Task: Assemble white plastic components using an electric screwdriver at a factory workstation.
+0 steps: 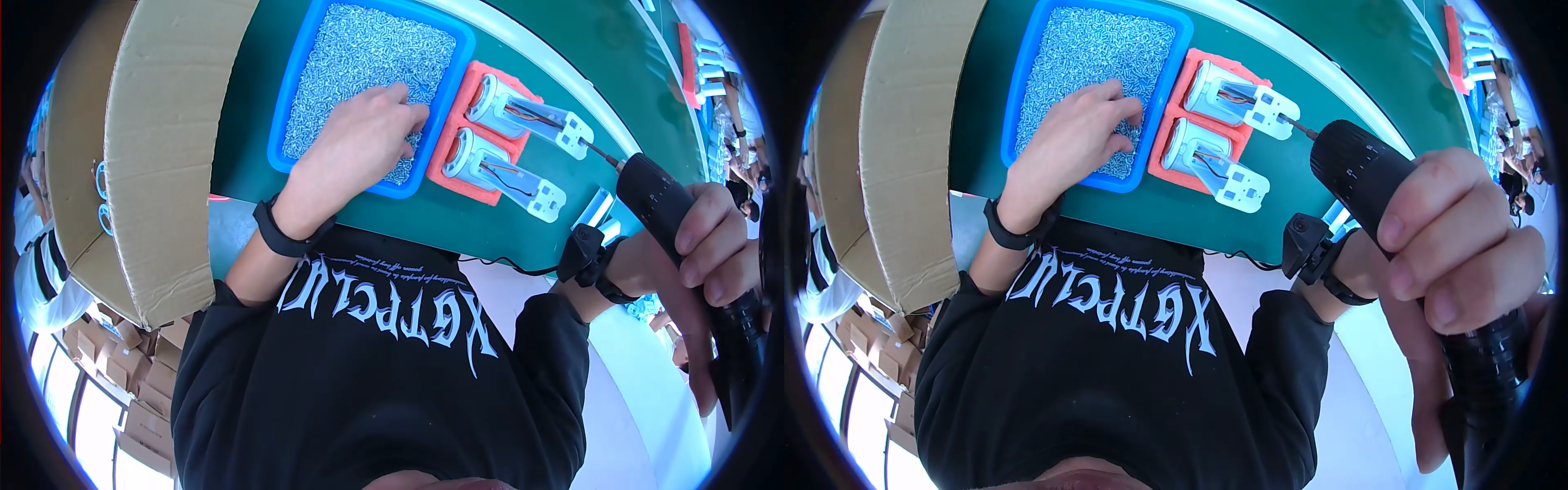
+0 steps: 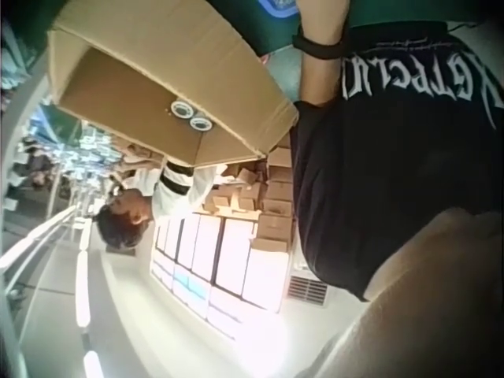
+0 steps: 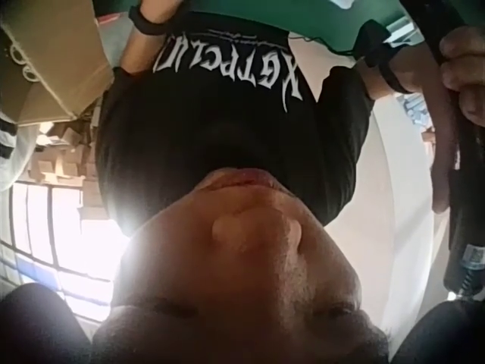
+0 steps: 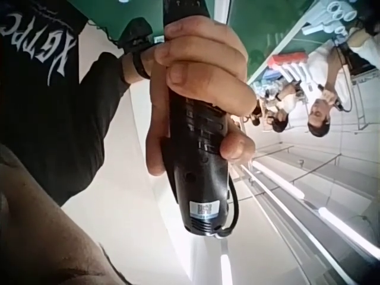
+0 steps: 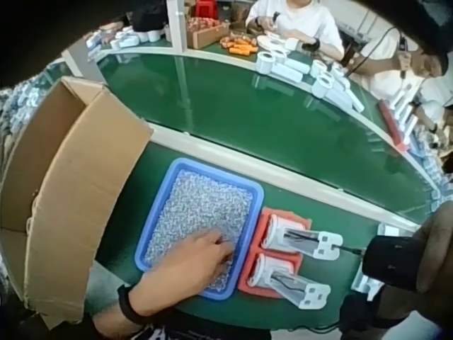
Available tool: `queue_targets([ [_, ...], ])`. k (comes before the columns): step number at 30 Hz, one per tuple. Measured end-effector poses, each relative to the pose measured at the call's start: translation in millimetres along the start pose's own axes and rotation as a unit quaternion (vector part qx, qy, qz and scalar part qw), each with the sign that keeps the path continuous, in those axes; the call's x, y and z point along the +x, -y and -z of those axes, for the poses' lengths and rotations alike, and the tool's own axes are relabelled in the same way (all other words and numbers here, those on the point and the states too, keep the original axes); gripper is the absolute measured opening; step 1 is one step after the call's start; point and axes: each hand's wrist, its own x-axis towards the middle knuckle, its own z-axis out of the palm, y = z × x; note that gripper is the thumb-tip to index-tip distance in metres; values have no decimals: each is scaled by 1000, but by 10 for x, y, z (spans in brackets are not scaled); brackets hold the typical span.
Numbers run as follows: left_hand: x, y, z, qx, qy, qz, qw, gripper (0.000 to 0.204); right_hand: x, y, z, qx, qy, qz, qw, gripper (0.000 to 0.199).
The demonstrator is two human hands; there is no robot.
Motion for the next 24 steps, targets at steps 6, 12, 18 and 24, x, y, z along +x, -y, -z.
queue_targets([
  [6, 4, -45, 14, 27, 31, 22, 999, 3, -55, -29, 90, 23, -25, 1, 999, 76],
  [12, 76, -24, 117, -45, -85, 38, 995, 7, -75, -36, 164, 17, -22, -2, 1000, 75],
  [18, 308, -221, 97, -227, -161, 5, 960, 6, -127, -159, 67, 90, -83, -7, 992, 73],
  [24, 612, -205, -129, -340, -178, -55, 922, 10, 0, -44, 149, 91, -25, -68, 993, 73],
])
